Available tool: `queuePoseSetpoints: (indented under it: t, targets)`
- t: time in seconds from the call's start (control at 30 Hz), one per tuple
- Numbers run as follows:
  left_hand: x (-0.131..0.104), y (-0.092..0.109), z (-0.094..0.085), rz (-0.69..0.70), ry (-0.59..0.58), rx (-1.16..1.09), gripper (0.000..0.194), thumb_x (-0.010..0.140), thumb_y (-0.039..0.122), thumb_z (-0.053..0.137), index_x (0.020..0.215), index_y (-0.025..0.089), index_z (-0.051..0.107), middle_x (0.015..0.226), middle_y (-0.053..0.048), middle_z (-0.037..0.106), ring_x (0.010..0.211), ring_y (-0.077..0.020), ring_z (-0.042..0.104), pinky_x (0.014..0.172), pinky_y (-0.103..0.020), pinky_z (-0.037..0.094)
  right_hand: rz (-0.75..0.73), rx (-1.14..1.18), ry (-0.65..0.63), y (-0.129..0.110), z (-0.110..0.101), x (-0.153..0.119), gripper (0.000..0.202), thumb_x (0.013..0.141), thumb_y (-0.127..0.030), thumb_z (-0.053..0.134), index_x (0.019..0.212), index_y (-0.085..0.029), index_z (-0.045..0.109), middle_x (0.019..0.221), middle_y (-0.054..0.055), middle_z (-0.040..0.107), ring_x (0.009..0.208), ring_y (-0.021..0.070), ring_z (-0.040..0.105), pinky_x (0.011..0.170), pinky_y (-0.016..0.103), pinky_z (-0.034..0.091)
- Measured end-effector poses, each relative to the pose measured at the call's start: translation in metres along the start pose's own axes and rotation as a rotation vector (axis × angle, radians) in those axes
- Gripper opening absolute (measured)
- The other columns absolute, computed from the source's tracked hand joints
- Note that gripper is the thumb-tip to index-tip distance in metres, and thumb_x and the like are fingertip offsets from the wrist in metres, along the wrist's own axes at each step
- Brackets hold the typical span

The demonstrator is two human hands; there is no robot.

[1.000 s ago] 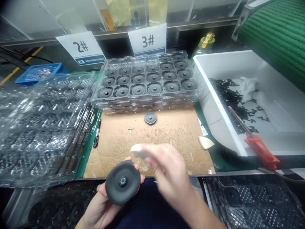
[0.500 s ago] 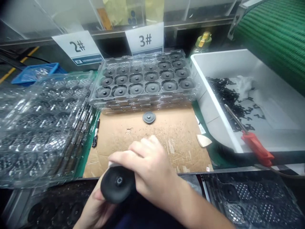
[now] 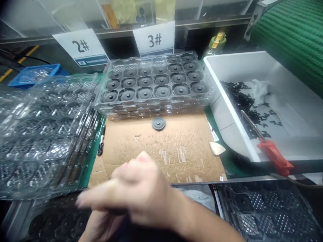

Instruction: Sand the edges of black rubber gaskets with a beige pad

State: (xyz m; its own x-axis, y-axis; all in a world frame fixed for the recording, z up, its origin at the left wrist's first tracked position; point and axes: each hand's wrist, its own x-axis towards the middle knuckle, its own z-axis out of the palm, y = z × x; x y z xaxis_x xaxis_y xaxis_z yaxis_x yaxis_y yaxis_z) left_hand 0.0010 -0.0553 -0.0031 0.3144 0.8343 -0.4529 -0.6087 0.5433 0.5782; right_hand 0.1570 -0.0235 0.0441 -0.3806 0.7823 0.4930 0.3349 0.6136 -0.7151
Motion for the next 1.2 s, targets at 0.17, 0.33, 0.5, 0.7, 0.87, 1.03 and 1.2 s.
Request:
queuePoseSetpoints:
  t: [0.17,0.33,0.5,0.7,0.87,1.03,1.2]
  targets:
    - [0.001,0.008,-0.003,-0.101,0.031,-0.140,0.060,0.068,0.042,0.066,0.123,0.026,0.050,0.121,-0.008,0.060,0.110,-0.0277,0.055,0.100,-0.039,0.039,0.495,-0.141,0.046,0.051,0.014,-0.045,0.028,0.089,-0.015,0.044,0.110,-0.028,0.058,0.094,0.000,0.065,0.084,0.0149,0.057,0.073,0.031,0.039]
    - [0.005,0.009,-0.001,-0.099,0.056,-0.179,0.064,0.065,0.040,0.068,0.124,0.029,0.049,0.124,-0.006,0.058,0.113,-0.0261,0.053,0.102,-0.039,0.036,0.519,-0.134,-0.028,0.065,0.037,-0.086,0.024,0.086,-0.014,0.049,0.100,-0.026,0.064,0.079,-0.001,0.067,0.070,0.0148,0.059,0.064,0.029,0.041]
    - [0.003,0.008,0.007,-0.069,0.023,-0.110,0.061,0.066,0.039,0.068,0.123,0.029,0.051,0.125,-0.007,0.058,0.109,-0.0260,0.056,0.099,-0.037,0.040,0.562,-0.158,0.193,0.019,0.015,-0.046,0.031,0.090,-0.018,0.043,0.119,-0.025,0.051,0.102,0.003,0.064,0.085,0.0157,0.059,0.068,0.029,0.046]
    - [0.000,0.009,-0.002,-0.120,0.076,-0.120,0.051,0.072,0.030,0.066,0.121,0.034,0.052,0.126,-0.003,0.057,0.115,-0.0246,0.051,0.098,-0.035,0.041,0.194,-0.003,0.015,-0.033,0.014,0.000,0.028,0.085,-0.010,0.045,0.111,-0.014,0.056,0.090,0.004,0.066,0.076,0.0144,0.059,0.072,0.028,0.046]
    - [0.000,0.007,-0.004,-0.075,0.067,-0.122,0.039,0.068,0.025,0.071,0.106,0.030,0.063,0.106,0.002,0.068,0.104,-0.0150,0.058,0.083,-0.017,0.048,0.270,-0.123,-0.021,-0.024,0.024,0.011,0.026,0.088,-0.016,0.041,0.111,-0.014,0.055,0.085,0.005,0.064,0.074,0.0155,0.057,0.068,0.029,0.044]
    - [-0.007,0.018,-0.004,-0.101,-0.045,-0.131,0.041,0.067,0.032,0.070,0.107,0.033,0.063,0.112,0.004,0.066,0.100,-0.0164,0.061,0.088,-0.022,0.048,0.135,-0.009,-0.099,-0.030,0.013,-0.005,0.025,0.086,-0.011,0.043,0.108,-0.012,0.056,0.085,0.004,0.063,0.077,0.0131,0.055,0.071,0.025,0.043]
    - [-0.006,0.019,-0.003,-0.143,-0.082,-0.163,0.044,0.066,0.025,0.072,0.109,0.029,0.062,0.109,0.002,0.068,0.105,-0.0151,0.059,0.087,-0.017,0.047,0.276,-0.276,-0.037,-0.032,-0.005,-0.012,0.026,0.088,-0.012,0.041,0.107,-0.015,0.059,0.070,0.002,0.057,0.061,0.0130,0.047,0.058,0.028,0.036]
